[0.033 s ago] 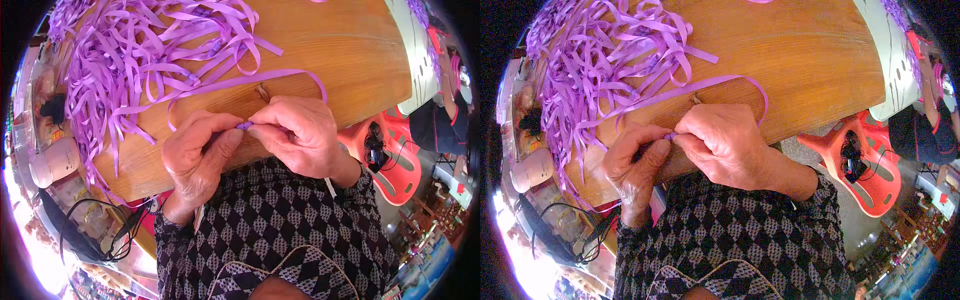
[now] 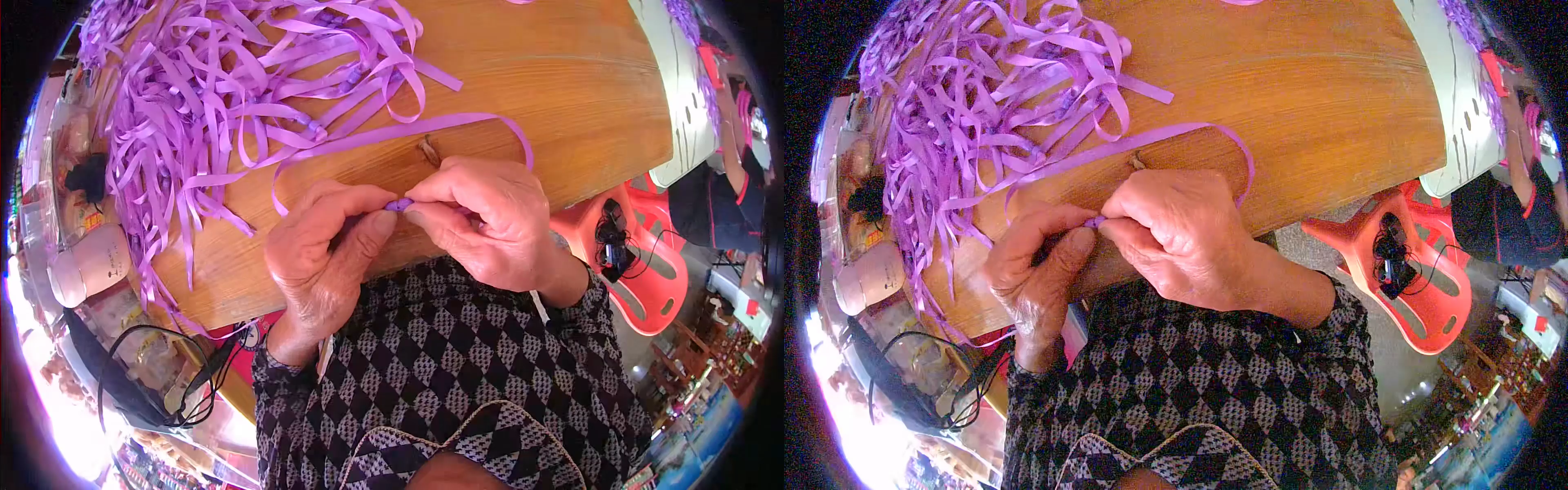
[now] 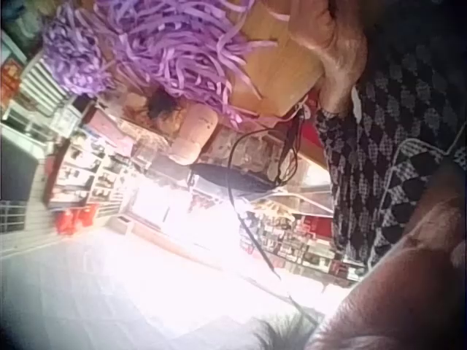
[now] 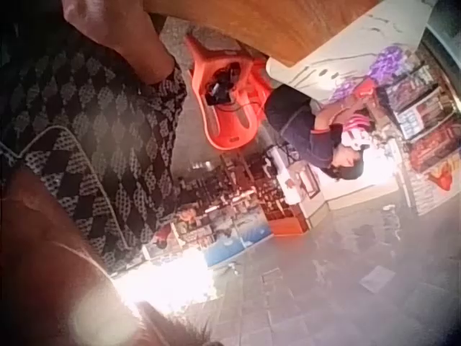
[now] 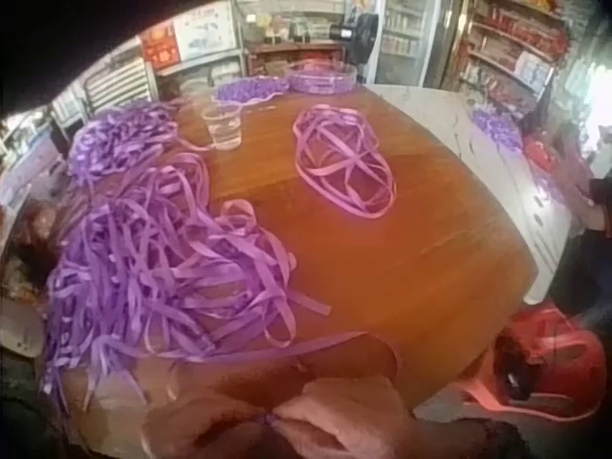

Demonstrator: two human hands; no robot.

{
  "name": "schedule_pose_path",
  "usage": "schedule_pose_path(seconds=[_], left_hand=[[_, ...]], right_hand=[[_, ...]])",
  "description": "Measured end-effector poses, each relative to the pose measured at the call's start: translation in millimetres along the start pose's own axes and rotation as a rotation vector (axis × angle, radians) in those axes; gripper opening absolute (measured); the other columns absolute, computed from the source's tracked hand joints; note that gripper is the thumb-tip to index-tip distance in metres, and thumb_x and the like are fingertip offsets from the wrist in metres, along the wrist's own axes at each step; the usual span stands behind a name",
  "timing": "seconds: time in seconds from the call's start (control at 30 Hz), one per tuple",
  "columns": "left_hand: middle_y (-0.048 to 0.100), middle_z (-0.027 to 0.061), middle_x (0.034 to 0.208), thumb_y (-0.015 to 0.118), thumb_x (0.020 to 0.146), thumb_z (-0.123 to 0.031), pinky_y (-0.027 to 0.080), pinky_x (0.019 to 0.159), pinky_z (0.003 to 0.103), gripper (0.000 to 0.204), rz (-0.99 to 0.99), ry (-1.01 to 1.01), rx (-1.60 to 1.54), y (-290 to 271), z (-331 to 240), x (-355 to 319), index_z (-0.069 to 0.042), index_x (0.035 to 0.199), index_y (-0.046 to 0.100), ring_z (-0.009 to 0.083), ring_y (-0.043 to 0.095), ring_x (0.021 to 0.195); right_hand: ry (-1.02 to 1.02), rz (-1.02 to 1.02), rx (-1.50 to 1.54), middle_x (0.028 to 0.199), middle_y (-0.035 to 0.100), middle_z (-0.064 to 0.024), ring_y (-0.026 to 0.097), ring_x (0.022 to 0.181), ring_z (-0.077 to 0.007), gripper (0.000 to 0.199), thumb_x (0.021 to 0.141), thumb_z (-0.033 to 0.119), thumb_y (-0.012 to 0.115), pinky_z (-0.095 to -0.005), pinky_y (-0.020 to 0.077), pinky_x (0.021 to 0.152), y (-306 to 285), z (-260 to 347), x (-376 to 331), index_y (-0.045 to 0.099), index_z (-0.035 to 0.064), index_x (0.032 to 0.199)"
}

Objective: The person ties knots in purple ribbons by hand, joins the ends of the ribbons together to form loops, and places them into a pile on the table.

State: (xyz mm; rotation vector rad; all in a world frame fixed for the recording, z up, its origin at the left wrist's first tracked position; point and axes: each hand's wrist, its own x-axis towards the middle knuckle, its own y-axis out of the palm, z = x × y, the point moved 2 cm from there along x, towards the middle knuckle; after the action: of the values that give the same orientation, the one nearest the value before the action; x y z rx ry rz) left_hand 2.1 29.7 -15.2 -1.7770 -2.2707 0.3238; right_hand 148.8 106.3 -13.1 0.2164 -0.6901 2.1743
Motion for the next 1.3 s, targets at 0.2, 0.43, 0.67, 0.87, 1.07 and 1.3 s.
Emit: schedule_pose_path(seconds=[0.2,0.43,0.67,0.87,1.07,1.3], left_hand=[[0.058,0.0047,0.074,0.067,0.076,-0.006,0.04,0.059,0.022,0.013,0.004,0.053,0.007,4.0,4.7,-5.1,0.001,0.087,0.064,0.0122,0.051,0.065],[0.055,0.0011,0.076,0.066,0.079,-0.008,0.04,0.061,0.021,0.013,-0.083,-0.007,-0.159,8.7,9.6,-8.4,0.0,0.088,0.062,0.009,0.049,0.067],[0.054,0.0012,0.078,0.066,0.079,-0.01,0.039,0.063,0.021,0.014,-0.078,-0.025,-0.157,8.2,14.5,-9.6,-0.001,0.089,0.062,0.0085,0.048,0.068],[0.055,0.0014,0.078,0.065,0.08,-0.011,0.039,0.062,0.021,0.014,-0.08,-0.032,-0.2,7.8,15.2,-9.6,-0.001,0.09,0.062,0.0085,0.047,0.068],[0.055,0.0019,0.078,0.065,0.08,-0.01,0.039,0.062,0.021,0.012,-0.075,-0.013,-0.163,9.0,13.5,-9.4,-0.002,0.089,0.062,0.009,0.048,0.068],[0.057,0.0052,0.074,0.065,0.078,-0.007,0.04,0.06,0.023,0.01,-0.086,0.089,-0.072,9.4,10.1,-7.9,-0.001,0.087,0.063,0.0133,0.052,0.066]], right_hand=[[0.03,-0.069,0.089,0.057,0.047,-0.0056,0.044,0.047,-0.0121,0.01,0.072,-0.004,0.066,-0.0248,0.0306,0.043,3.6,-0.5,-5.0,0.059,-0.0023,0.079],[0.107,-0.123,0.142,0.059,0.048,-0.0049,0.042,0.047,-0.0109,0.009,0.075,0.0,0.065,-0.0237,0.0316,0.043,11.3,-0.6,-9.8,0.06,-0.0025,0.082],[-0.013,-0.13,-0.004,0.058,0.046,-0.0057,0.043,0.048,-0.0145,0.013,0.074,0.002,0.066,-0.0262,0.0309,0.043,8.8,1.1,-6.8,0.062,-0.0011,0.087],[-0.09,-0.108,-0.075,0.056,0.045,-0.0052,0.042,0.046,-0.0163,0.018,0.072,0.002,0.068,-0.0276,0.0296,0.042,7.8,0.3,-4.0,0.061,-0.0016,0.088],[-0.133,-0.153,-0.06,0.056,0.045,-0.0062,0.043,0.045,-0.0173,0.019,0.068,-0.002,0.069,-0.029,0.0294,0.04,8.7,1.1,-7.5,0.059,-0.0031,0.084],[-0.271,-0.122,-0.163,0.058,0.048,-0.0079,0.045,0.045,-0.0203,0.021,0.064,-0.005,0.069,-0.0301,0.0312,0.04,7.3,-1.4,-6.3,0.058,-0.0044,0.083]])
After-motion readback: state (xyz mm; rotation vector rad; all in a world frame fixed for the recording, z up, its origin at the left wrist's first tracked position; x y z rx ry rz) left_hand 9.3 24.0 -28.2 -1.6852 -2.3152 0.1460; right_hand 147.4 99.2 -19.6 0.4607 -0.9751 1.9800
